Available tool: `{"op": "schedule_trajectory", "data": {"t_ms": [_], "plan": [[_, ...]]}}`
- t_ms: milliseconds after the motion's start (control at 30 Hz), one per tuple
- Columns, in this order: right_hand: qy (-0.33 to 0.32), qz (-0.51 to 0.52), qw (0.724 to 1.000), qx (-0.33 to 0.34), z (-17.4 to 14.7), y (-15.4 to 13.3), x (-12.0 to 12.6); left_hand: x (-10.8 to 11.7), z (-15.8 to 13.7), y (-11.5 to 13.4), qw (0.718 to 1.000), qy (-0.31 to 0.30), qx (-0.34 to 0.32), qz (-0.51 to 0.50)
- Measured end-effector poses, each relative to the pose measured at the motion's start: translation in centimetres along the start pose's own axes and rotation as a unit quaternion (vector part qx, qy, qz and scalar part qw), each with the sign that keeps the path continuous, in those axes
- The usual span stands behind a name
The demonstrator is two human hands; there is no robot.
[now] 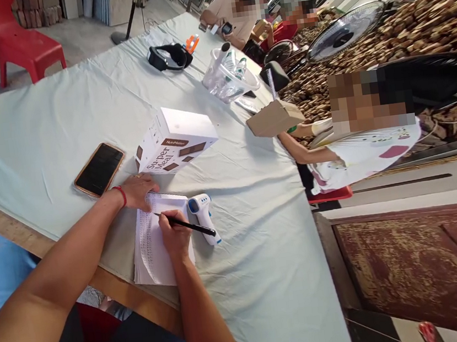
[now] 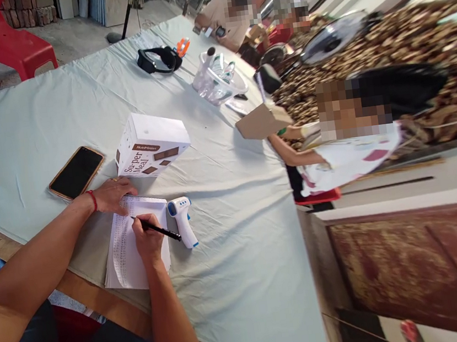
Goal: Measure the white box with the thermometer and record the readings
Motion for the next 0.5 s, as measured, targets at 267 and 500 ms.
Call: {"op": "schedule_trajectory", "data": {"t_ms": [267,500], "plan": [[-0.014,-0.004,1.000,0.004,-0.11,-0.02,-0.22,0.13,-0.05,0.02,1.000,0.010,-0.008,-0.029],[-0.013,-0.016,1.000,0.012,-0.12,-0.15,-0.23,0.12,-0.14,0.35,1.000,-0.003,0.005,-0.012]]}}
Point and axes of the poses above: each hand's wrist, its own z-axis towards the middle knuckle, its own x-axis out of the back of the hand, y = z × x, the point moved 7 cm from there along z, towards the middle knuckle, and after that the axes turned 14 degrees about -z, right-handed, at the moved point
